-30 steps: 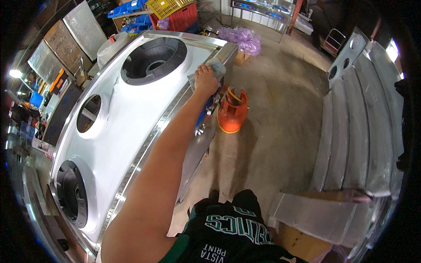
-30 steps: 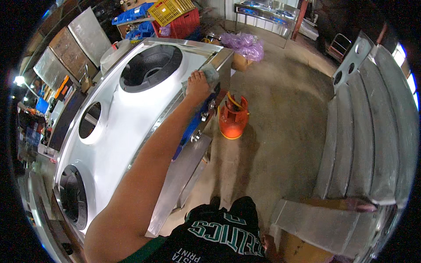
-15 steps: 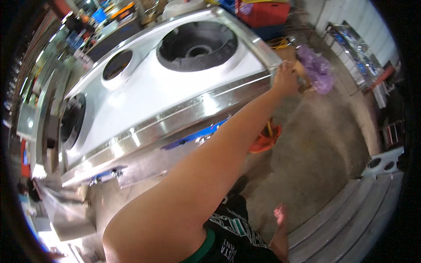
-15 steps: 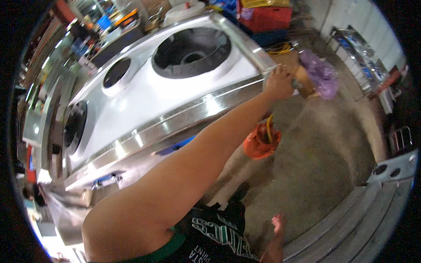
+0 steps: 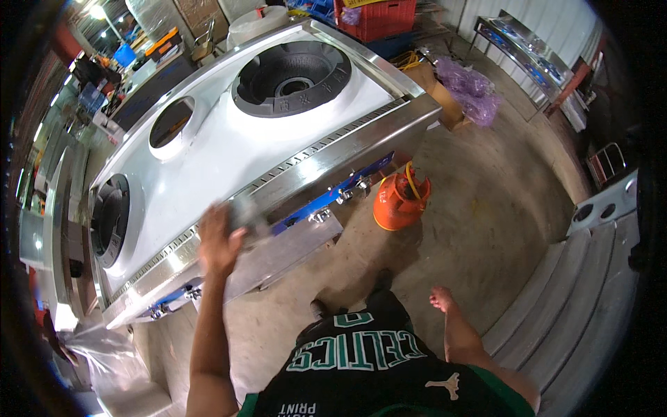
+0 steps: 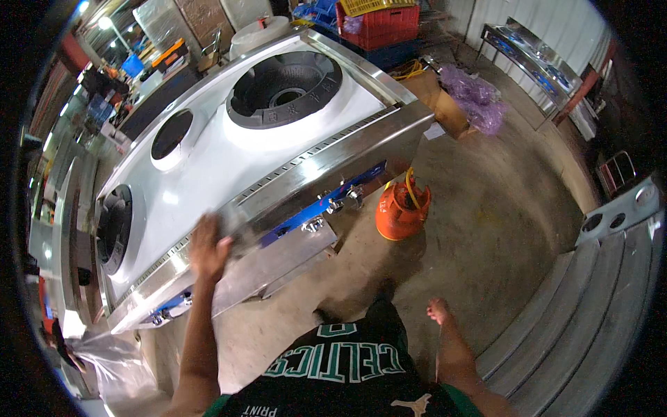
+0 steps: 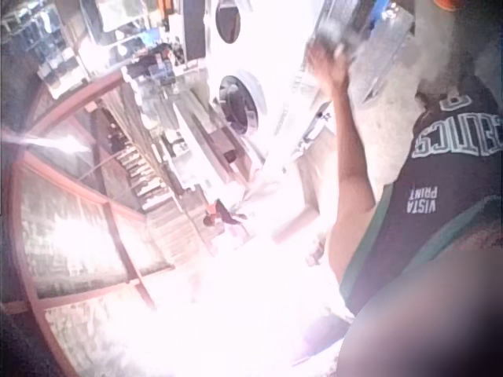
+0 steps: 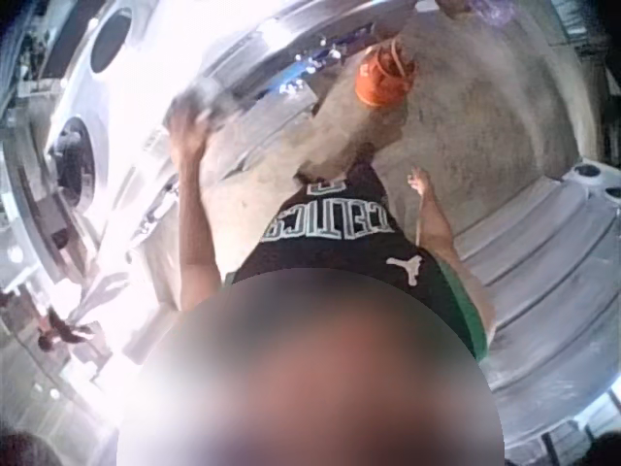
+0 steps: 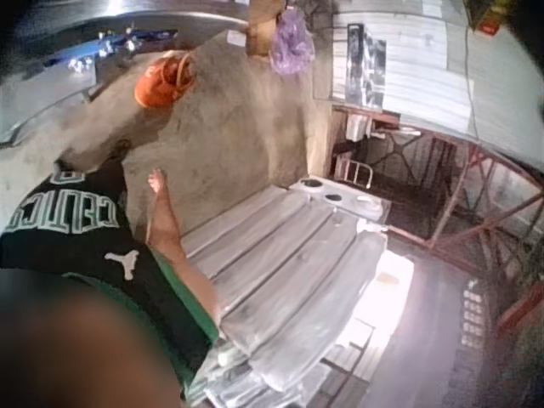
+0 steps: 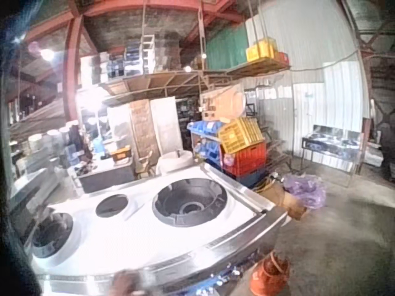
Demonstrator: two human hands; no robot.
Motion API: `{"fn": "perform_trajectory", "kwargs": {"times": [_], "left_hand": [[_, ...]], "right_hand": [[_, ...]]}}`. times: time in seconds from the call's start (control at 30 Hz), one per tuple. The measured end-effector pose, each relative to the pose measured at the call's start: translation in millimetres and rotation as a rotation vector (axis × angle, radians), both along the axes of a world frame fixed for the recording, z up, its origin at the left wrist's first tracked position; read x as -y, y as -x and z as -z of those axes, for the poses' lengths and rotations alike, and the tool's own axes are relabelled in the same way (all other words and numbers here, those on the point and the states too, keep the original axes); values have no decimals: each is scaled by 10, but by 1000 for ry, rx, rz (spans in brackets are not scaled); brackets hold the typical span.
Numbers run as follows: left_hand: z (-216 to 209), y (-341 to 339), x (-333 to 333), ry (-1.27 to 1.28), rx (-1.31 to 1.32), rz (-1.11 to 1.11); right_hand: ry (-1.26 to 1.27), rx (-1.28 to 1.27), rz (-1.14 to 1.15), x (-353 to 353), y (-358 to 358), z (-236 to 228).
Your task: The person walks through a warehouse, picks up a hose, and then cleans a stainless steel gas stove with a cloth. They wipe the top surface and sides of the stove, then place a metal bowl on one of the burners.
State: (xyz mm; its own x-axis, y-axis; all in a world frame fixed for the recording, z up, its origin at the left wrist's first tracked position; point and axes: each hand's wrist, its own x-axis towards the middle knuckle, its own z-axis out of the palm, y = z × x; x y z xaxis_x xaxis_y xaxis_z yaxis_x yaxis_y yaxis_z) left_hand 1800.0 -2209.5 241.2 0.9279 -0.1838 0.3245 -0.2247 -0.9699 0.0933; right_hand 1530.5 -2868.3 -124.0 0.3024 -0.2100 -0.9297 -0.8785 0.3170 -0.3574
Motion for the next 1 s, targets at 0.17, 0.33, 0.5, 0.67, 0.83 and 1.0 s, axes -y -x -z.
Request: {"fn": "perform_trajectory", "kwargs": {"times": [0.17, 0.33, 0.5, 0.67, 0.83, 1.0], "left_hand": [[259, 1225, -3334, -58, -124, -604], [348, 1341, -4381, -551, -236, -865], [340, 518, -2005, -48, 9, -429], [-105, -412, 1127, -91, -126, -153], [-111, -1488, 3151, 51, -69, 231], [186, -2418, 4914, -5, 168, 340]], "right_hand": [[4, -147, -165, -973, 539, 187], [-53, -53, -231, -1243, 594, 146], [100, 88, -6, -1062, 453, 146], [-37, 122, 160, -777, 458, 151], [-40, -26, 196, -304, 557, 64], [-68, -71, 299, 220, 749, -55]]}}
